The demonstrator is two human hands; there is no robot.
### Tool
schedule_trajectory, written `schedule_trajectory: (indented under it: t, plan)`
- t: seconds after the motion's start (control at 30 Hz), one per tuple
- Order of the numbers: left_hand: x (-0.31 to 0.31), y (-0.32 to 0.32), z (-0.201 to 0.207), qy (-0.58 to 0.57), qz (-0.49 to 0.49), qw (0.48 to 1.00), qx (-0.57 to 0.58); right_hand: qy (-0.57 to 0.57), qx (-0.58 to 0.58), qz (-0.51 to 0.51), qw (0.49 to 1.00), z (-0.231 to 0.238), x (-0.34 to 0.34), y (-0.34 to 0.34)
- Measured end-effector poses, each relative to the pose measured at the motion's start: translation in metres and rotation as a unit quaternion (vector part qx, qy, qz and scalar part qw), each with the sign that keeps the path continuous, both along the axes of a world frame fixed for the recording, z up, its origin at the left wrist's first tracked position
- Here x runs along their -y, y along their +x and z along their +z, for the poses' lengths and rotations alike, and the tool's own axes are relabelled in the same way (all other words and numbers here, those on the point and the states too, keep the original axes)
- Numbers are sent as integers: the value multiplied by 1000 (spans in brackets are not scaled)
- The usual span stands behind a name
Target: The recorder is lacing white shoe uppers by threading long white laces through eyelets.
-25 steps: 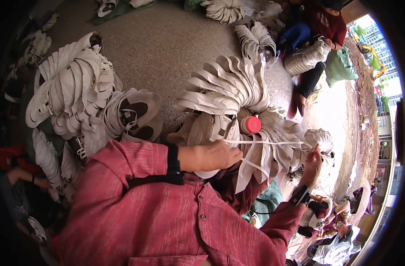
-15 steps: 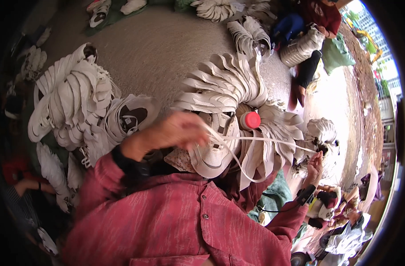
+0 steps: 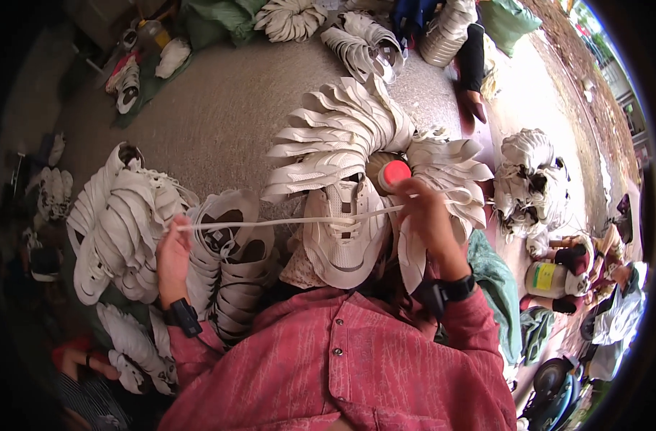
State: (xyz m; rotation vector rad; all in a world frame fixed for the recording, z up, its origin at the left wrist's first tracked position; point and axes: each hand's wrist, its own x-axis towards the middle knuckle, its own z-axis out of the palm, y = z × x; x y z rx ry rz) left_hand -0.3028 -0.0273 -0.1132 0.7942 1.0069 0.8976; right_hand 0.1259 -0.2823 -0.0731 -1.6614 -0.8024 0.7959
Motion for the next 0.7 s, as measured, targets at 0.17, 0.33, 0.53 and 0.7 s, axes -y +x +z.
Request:
schedule_trajectory:
  t: [0.17,0.33,0.53,0.7]
  plan:
    - [20,39,26,127,-332,678,-644,-176,251,109,946,-1,-16,-20]
    - [64,153,35,448,-267,805,-283,-158,-128,208,957,43,-7,-40]
    - [88,244,48,589,-407,623,-315,-131,-134,475,860,85,10,-62]
    - [93,261,37,574,-480,580,-323,20,-32,482,876,104,28,-44]
